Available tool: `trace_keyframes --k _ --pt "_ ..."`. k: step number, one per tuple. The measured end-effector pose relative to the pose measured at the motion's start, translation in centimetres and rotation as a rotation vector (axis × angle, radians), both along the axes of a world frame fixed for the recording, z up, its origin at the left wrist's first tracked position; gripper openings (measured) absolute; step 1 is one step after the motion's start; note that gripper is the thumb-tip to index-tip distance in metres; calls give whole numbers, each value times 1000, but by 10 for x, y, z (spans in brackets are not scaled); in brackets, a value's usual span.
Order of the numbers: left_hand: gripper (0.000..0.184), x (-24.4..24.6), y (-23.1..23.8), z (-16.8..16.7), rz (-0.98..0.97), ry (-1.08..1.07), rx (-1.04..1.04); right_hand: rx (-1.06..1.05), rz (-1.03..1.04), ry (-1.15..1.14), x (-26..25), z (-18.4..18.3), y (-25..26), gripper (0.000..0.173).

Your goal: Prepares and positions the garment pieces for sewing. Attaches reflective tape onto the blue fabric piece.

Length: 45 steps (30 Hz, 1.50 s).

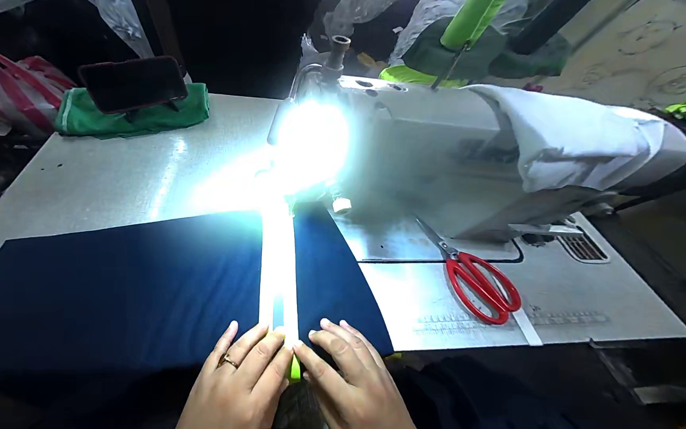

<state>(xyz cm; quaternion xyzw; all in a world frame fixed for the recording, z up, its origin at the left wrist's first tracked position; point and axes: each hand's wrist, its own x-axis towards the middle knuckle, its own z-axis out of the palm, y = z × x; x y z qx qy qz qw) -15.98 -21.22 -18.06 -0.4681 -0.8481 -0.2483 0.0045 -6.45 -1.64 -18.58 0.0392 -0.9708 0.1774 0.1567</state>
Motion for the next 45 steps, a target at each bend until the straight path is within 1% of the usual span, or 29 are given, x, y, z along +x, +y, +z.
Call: trace_keyframes --k 3,9,11,14,19,21,23,25,26,27,29,31,34,36,38,40,42,45 --pt "35 -12 6 -4 14 -7 -19 18 -14 16 -15 -2 6 27" --pt "45 -65 31 -16 21 86 28 73 -46 59 -73 -1 30 30" --pt "47 -83 39 -15 17 75 2 89 -53 55 -90 -1 38 29" --pt "50 -110 51 -8 -4 44 -106 107 -53 29 -114 3 49 32" --pt "54 -152 65 -5 -59 18 -95 120 -41 9 -147 13 60 32" --pt "56 -146 65 4 -31 2 -134 33 -62 -24 -142 18 57 32" --pt "58 -122 63 16 18 -43 -142 -130 -81 17 -124 22 47 31" --pt "59 -94 54 14 30 -43 -107 -245 -87 76 -97 16 36 28" --pt "60 -86 49 7 31 -16 -80 -258 -83 78 -85 11 33 28" --pt "61 -82 43 -1 34 1 -63 -248 -72 68 -75 5 32 28" --pt "62 -83 34 -7 33 -33 -61 -200 -39 56 -63 -3 33 28" --pt "62 -89 29 -9 18 -50 -45 -160 -10 54 -62 -5 36 29" --pt "61 -91 29 -6 5 -89 -78 -118 11 49 -63 -8 35 31" --pt "58 -86 32 -3 17 -40 -94 -88 15 65 -62 -9 35 33" --pt "47 -72 34 -3 50 91 -56 -64 20 74 -60 -9 34 34" --pt "37 -55 36 -2 86 158 -33 -37 25 79 -57 -9 34 35" --pt "40 -43 36 -3 118 142 -48 -23 25 75 -55 -9 33 35" --pt "44 -51 36 -8 121 128 -30 0 9 69 -66 -6 35 34"
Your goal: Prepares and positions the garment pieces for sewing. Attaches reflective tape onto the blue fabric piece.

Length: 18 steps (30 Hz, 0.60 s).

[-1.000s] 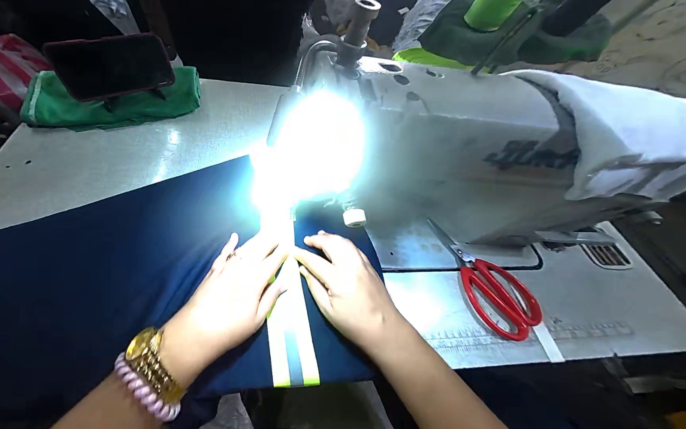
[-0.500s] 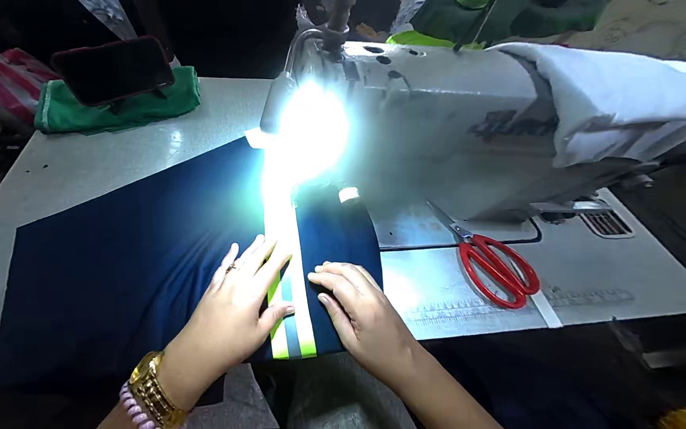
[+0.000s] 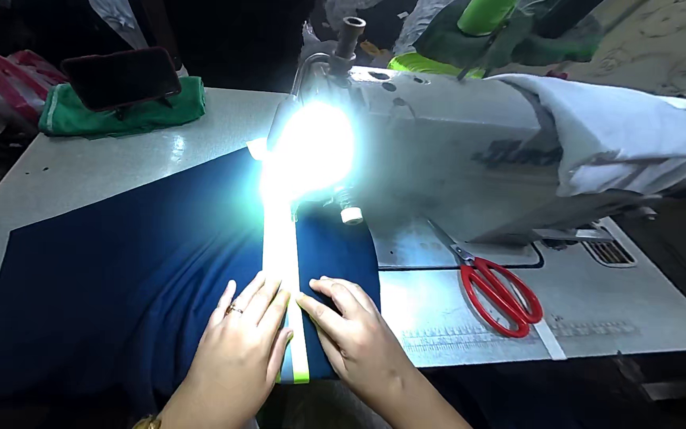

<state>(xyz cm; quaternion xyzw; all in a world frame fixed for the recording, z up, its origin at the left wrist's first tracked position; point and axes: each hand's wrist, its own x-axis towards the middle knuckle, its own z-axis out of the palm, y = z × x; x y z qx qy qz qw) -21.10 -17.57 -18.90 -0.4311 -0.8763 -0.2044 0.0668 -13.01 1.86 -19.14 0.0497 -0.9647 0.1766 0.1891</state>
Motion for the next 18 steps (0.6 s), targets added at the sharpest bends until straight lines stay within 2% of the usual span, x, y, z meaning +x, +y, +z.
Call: trace_keyframes --k 3,6,10,13,14,15,16,18 --pt "48 -24 7 -3 -16 -10 -12 40 -33 -7 -23 3 6 33" --pt "51 -53 20 8 -29 -93 -108 63 -39 -19 -51 9 15 32" --pt "52 -70 27 15 -62 -136 -133 -15 -8 -129 -63 26 26 32" --pt "34 -32 -1 24 -136 -116 125 -35 -133 -109 -29 57 57 33" --pt "26 -10 -17 28 -177 -243 201 6 -233 -125 -9 68 74 34" --pt "25 12 -35 34 -220 -470 192 61 -350 -162 12 76 91 34" --pt "29 29 -50 39 -229 -714 99 108 -466 -219 31 82 104 32" --pt "43 48 -65 25 -89 -1010 -165 183 -663 -378 57 83 122 31"
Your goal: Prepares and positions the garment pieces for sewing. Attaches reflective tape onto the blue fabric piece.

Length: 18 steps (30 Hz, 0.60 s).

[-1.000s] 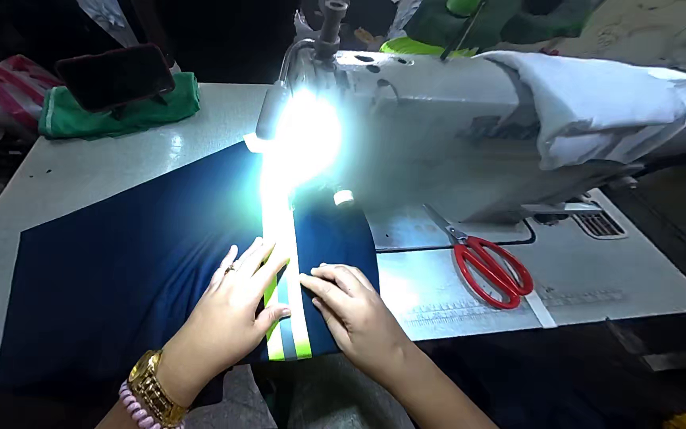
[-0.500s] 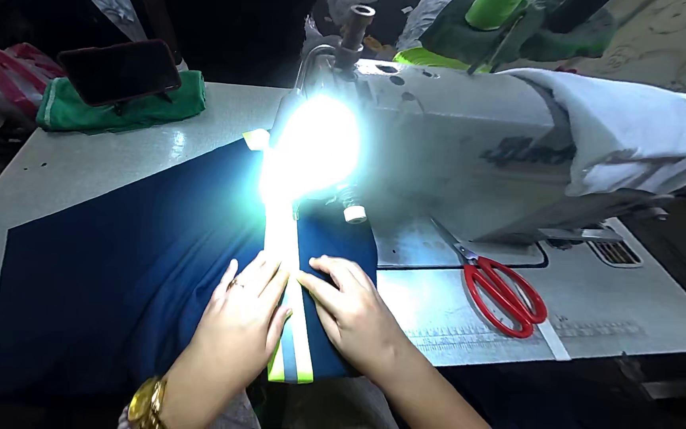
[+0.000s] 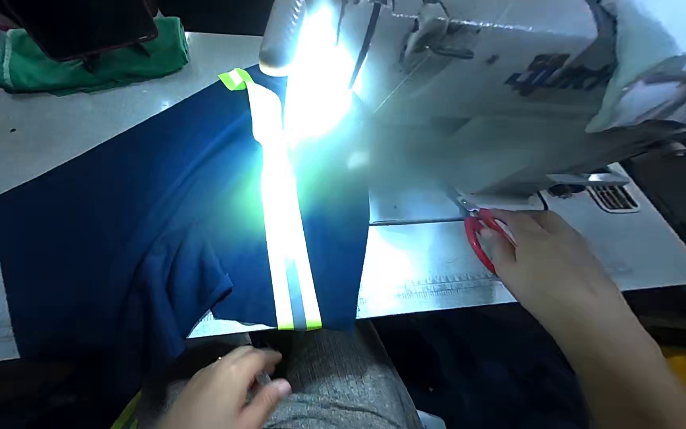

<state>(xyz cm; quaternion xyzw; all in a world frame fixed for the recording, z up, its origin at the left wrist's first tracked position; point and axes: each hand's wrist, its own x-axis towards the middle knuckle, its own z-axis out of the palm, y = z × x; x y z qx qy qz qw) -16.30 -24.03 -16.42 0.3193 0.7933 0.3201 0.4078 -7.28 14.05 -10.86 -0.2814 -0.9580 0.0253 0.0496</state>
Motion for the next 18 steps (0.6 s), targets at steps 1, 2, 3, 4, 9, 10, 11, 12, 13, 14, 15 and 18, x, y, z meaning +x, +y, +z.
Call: trace_keyframes --k 1,2,3,4,9,10,11,12,13,14,15,18 --pt "55 6 2 -14 84 -84 -112 9 -53 -68 9 -5 6 33" --pt "67 10 8 -24 187 -162 -178 2 -75 -112 13 -10 11 36" --pt "76 13 17 -27 278 -237 -181 -20 -96 -146 11 -8 9 38" --pt "76 17 24 -29 361 -307 -92 -40 -117 -184 8 -3 6 38" --pt "19 44 24 -61 492 -463 676 -67 -150 -162 8 -11 43 53" --pt "21 47 18 -55 494 -503 715 -126 -112 -134 10 -10 48 54" --pt "23 49 13 -49 514 -546 723 -227 -55 -107 12 -6 48 50" --pt "26 52 10 -44 539 -583 710 -371 10 -107 15 2 45 46" --pt "27 55 8 -41 560 -609 688 -549 97 -138 18 10 42 40" --pt "28 57 7 -40 579 -625 668 -751 182 -202 20 14 39 38" --pt "28 58 7 -39 599 -641 660 -964 258 -340 19 20 36 53" --pt "29 60 7 -29 624 -688 689 -1217 454 -790 4 29 20 74"
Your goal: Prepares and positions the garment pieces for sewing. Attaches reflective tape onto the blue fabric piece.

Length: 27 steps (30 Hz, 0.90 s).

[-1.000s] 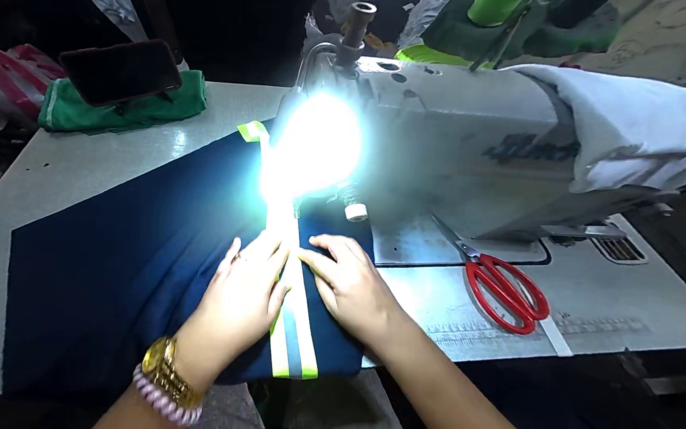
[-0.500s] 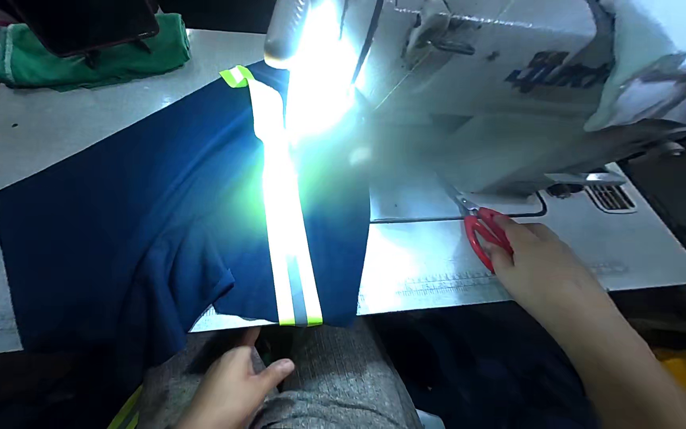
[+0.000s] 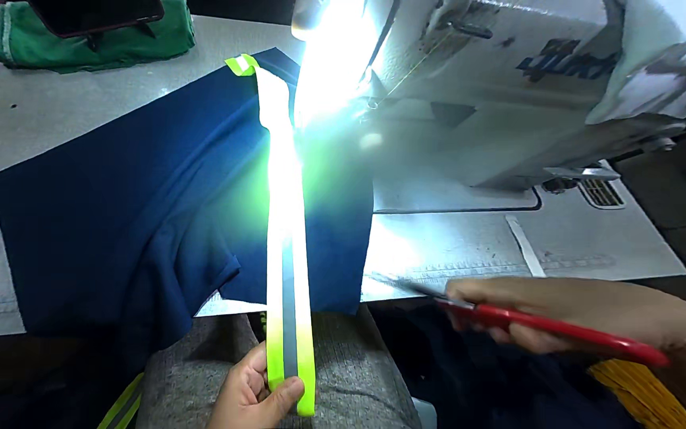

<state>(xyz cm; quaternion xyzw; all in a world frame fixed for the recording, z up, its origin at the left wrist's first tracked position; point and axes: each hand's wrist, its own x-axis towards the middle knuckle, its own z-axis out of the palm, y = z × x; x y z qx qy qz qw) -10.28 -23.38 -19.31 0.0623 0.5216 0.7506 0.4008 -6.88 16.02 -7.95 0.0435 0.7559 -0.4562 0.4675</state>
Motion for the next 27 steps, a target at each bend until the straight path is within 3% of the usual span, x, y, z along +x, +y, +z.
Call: trace_keyframes --k 4,13,21,27 --pt "29 -2 -3 19 -4 -33 24 -45 148 -250 -26 -3 -24 51" --pt "27 -3 -3 25 -8 -67 37 -90 308 -256 -86 -15 -79 49" --pt "25 -6 -7 21 -18 -87 52 -48 184 -317 -84 -10 -79 40" --pt "26 -4 -4 18 -85 -18 50 -78 244 -232 -84 -18 -89 45"
